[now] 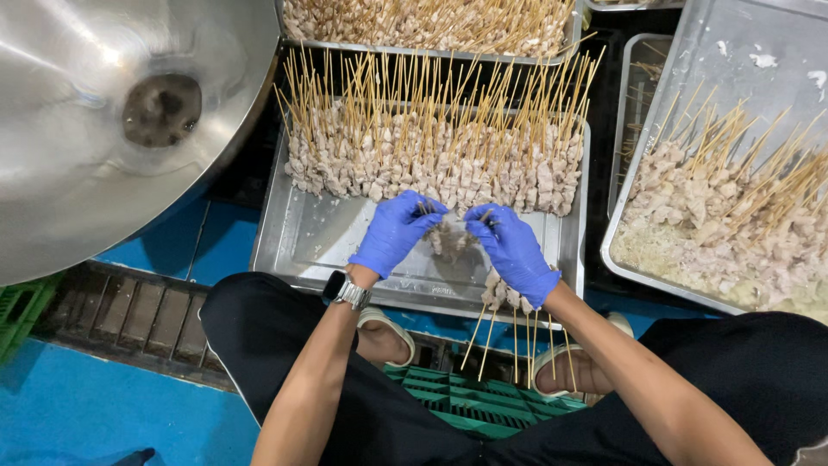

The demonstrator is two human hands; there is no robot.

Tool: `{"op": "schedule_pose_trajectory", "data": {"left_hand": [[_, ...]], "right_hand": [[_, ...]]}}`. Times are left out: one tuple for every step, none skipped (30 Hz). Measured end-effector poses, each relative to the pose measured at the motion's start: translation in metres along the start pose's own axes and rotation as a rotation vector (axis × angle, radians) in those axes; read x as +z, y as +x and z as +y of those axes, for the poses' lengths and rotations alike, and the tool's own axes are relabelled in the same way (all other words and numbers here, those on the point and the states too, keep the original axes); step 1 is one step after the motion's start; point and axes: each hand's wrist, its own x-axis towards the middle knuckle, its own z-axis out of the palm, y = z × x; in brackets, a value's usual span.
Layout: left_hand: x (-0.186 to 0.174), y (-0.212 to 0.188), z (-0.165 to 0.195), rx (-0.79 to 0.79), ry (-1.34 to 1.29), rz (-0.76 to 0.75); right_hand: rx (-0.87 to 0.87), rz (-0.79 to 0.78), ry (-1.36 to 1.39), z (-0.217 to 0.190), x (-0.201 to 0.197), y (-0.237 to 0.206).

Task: The person sits on the floor and threads pieces of seasoned meat onto bamboo skewers one at a time, laying the finished skewers in rows on metal trays. They take skewers and meat pieces from surrounding trays and fill tray after tray with completed skewers.

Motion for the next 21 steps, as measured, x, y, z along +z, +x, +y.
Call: {"op": "schedule_pose_trajectory", "data": {"left_hand": [[0.004, -0.001, 0.002, 0.013, 0.007, -0.012], [0.007, -0.002, 0.003, 0.027, 0.015, -0.025], [0.010, -0.003, 0.005, 0.005, -0.025, -0.049], [0.014, -0.003, 0.006, -0.017, -0.066, -0.073], [0.016, -0.003, 0.006, -0.037, -0.109, -0.096], [0.017, -0.003, 0.006, -0.043, -0.162, -0.084], [0.018, -0.003, 0.006, -0.050, -0.215, -0.073], [0.018, -0.003, 0.005, -0.057, -0.267, -0.062], [0.018, -0.003, 0.004, -0.050, -0.228, -0.068], [0.018, -0.003, 0.003, -0.044, -0.189, -0.074], [0.018, -0.003, 0.001, -0.039, -0.151, -0.079], [0.018, -0.002, -0.001, -0.027, -0.161, -0.063], [0.019, -0.002, -0.003, -0.017, -0.170, -0.048], [0.020, -0.002, -0.006, -0.006, -0.179, -0.033], [0.020, -0.001, -0.008, -0.009, -0.185, -0.027], [0.019, 0.000, -0.010, -0.012, -0.191, -0.022], [0.018, 0.001, -0.012, -0.014, -0.196, -0.016], [0.016, 0.002, -0.014, -0.024, -0.247, -0.001], [0.013, 0.004, -0.015, -0.032, -0.297, 0.014], [0.010, 0.006, -0.016, -0.042, -0.346, 0.029], [0.007, 0.005, -0.016, -0.060, -0.281, 0.057]], "right_hand": [[-0.004, 0.003, 0.038, -0.003, 0.001, -0.001], [-0.040, 0.002, 0.033, -0.005, 0.002, -0.001], [-0.075, 0.002, 0.030, -0.008, 0.003, -0.001], [-0.110, 0.002, 0.027, -0.010, 0.004, 0.000], [-0.061, -0.006, 0.047, -0.011, 0.004, 0.001], [-0.012, -0.012, 0.066, -0.012, 0.004, 0.003], [0.038, -0.018, 0.086, -0.012, 0.004, 0.004], [0.020, -0.031, 0.072, -0.012, 0.004, 0.004], [0.000, -0.045, 0.058, -0.012, 0.004, 0.005], [-0.020, -0.061, 0.044, -0.011, 0.003, 0.004], [-0.023, -0.052, 0.037, -0.010, 0.004, 0.004], [-0.027, -0.043, 0.029, -0.009, 0.004, 0.004], [-0.029, -0.035, 0.022, -0.007, 0.004, 0.004], [-0.055, -0.023, 0.011, -0.005, 0.004, 0.003], [-0.081, -0.012, -0.001, -0.004, 0.004, 0.004], [-0.108, 0.000, -0.012, -0.002, 0.003, 0.004], [-0.087, 0.010, -0.010, -0.001, 0.003, 0.003], [-0.067, 0.022, -0.010, 0.000, 0.004, 0.004], [-0.048, 0.034, -0.009, 0.001, 0.003, 0.004], [0.006, 0.045, 0.019, 0.002, 0.001, 0.005], [0.063, 0.054, 0.049, 0.003, -0.001, 0.005]]}}
